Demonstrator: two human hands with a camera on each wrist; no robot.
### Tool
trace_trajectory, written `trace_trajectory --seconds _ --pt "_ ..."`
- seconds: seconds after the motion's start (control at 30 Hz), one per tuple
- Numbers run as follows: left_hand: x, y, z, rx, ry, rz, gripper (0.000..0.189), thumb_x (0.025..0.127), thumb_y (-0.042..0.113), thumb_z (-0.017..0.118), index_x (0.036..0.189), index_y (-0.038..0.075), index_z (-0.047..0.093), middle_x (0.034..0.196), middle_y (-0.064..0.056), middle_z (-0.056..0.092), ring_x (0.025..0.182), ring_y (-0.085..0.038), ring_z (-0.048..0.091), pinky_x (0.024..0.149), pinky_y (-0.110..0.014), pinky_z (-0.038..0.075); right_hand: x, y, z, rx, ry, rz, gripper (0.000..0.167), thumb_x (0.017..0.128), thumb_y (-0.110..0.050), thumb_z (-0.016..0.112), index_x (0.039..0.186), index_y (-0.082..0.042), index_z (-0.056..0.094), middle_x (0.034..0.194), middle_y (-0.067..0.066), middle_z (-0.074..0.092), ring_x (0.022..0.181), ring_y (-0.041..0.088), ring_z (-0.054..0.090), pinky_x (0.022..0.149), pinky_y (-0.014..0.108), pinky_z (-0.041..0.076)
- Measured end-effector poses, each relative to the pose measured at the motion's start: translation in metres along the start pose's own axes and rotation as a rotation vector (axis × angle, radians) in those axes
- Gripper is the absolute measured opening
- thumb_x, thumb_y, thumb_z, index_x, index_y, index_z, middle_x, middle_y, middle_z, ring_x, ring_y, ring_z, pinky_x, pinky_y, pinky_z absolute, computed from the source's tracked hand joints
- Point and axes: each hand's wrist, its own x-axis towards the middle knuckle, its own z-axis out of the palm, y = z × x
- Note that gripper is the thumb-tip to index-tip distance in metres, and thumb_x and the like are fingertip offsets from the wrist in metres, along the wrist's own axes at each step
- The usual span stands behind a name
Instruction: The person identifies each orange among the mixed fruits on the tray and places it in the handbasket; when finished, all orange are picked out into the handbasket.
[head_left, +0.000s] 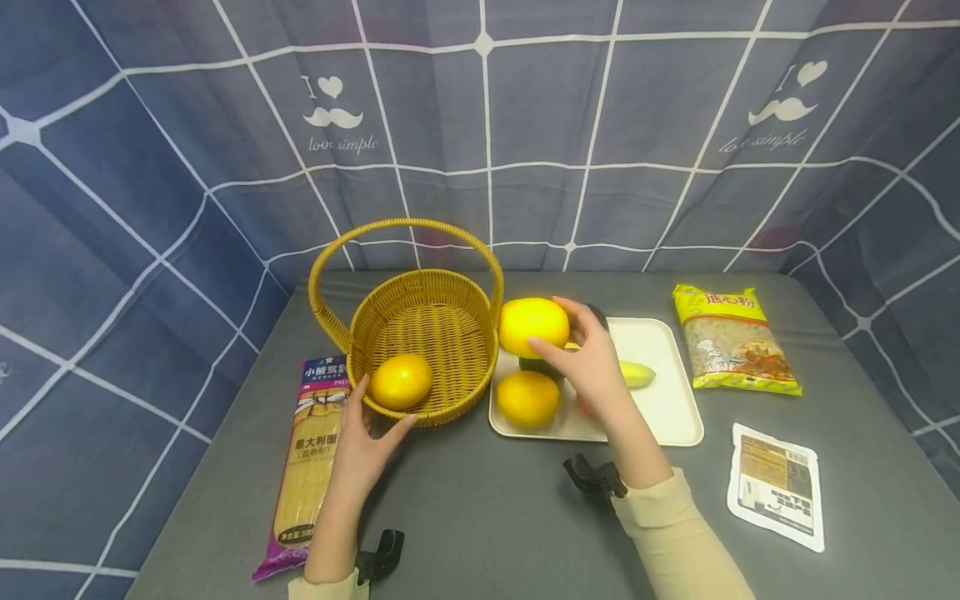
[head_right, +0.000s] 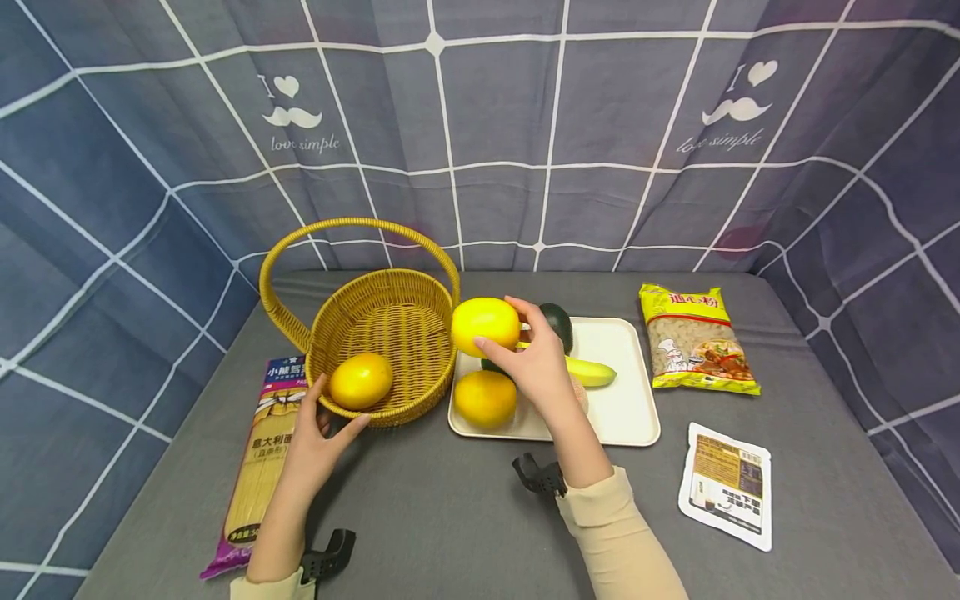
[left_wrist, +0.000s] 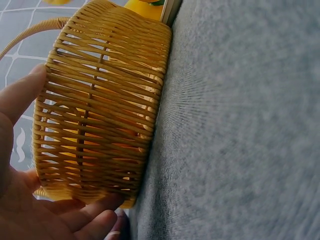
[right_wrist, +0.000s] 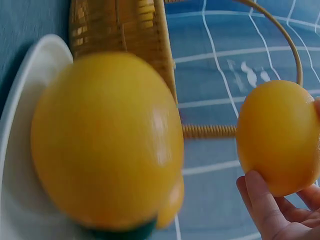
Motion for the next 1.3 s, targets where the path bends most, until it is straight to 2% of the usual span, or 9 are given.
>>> trace_trajectory --seconds 0.17,0.37,0.57,0.7,0.83,1.03,1.3 --pt "0.000 -0.001 0.000 0.006 -0.002 0.001 0.100 0.082 0.048 0.073 0.156 0.018 0.012 0.156 -0.019 0.013 0.136 -0.043 0.030 0.111 -0.051 0.029 0.008 -0.002 0.022 -0.005 -0.048 0.007 0.068 0.079 -0.025 0.081 0.139 -0.019 0.049 0.132 0.006 0.049 0.117 0.026 0.054 0.089 0.040 0.052" --pt "0.001 -0.001 -0.002 0.004 0.000 -0.002 0.100 0.082 0.049 0.073 0.156 0.019 0.012 0.157 -0.018 0.012 0.137 -0.042 0.029 0.111 -0.051 0.028 0.019 0.000 0.054 0.031 -0.112 -0.045 0.068 0.079 -0.021 0.081 0.137 -0.010 0.050 0.128 0.008 0.053 0.111 0.026 0.057 0.089 0.037 0.052" --pt "0.000 -0.001 -0.003 0.011 0.006 -0.004 0.100 0.082 0.047 0.073 0.156 0.018 0.012 0.157 -0.019 0.012 0.136 -0.043 0.029 0.111 -0.052 0.028 0.025 0.004 0.085 -0.056 -0.150 -0.092 0.070 0.077 -0.029 0.082 0.136 -0.010 0.051 0.125 0.004 0.056 0.104 0.022 0.059 0.088 0.035 0.052" --pt "0.000 -0.001 -0.004 0.011 0.006 -0.011 0.098 0.084 0.044 0.073 0.156 0.018 0.012 0.157 -0.019 0.013 0.136 -0.043 0.030 0.111 -0.052 0.028 0.030 0.007 0.101 -0.088 -0.164 -0.095 0.069 0.076 -0.033 0.082 0.135 -0.012 0.052 0.124 0.003 0.057 0.099 0.023 0.060 0.082 0.034 0.053" --pt "0.003 -0.001 -0.003 0.014 0.006 -0.009 0.099 0.083 0.045 0.073 0.156 0.018 0.012 0.157 -0.018 0.013 0.137 -0.041 0.030 0.111 -0.051 0.028 0.036 0.010 0.115 -0.109 -0.185 -0.087 0.071 0.077 -0.037 0.080 0.136 -0.012 0.050 0.125 0.005 0.057 0.097 0.024 0.060 0.079 0.032 0.053" --pt "0.005 0.000 -0.001 0.015 0.006 0.000 0.100 0.082 0.048 0.074 0.155 0.017 0.013 0.156 -0.018 0.013 0.136 -0.041 0.031 0.111 -0.050 0.029 0.049 0.013 0.132 -0.171 -0.189 -0.077 0.073 0.077 -0.042 0.080 0.137 -0.013 0.050 0.128 0.004 0.057 0.103 0.020 0.059 0.083 0.032 0.053" --pt "0.005 -0.002 0.000 0.011 0.009 0.013 0.099 0.082 0.046 0.074 0.155 0.017 0.014 0.156 -0.019 0.013 0.137 -0.042 0.031 0.111 -0.050 0.030 0.070 0.014 0.146 -0.240 -0.173 -0.032 0.075 0.077 -0.045 0.078 0.137 -0.010 0.049 0.130 0.009 0.057 0.110 0.023 0.057 0.090 0.036 0.051"
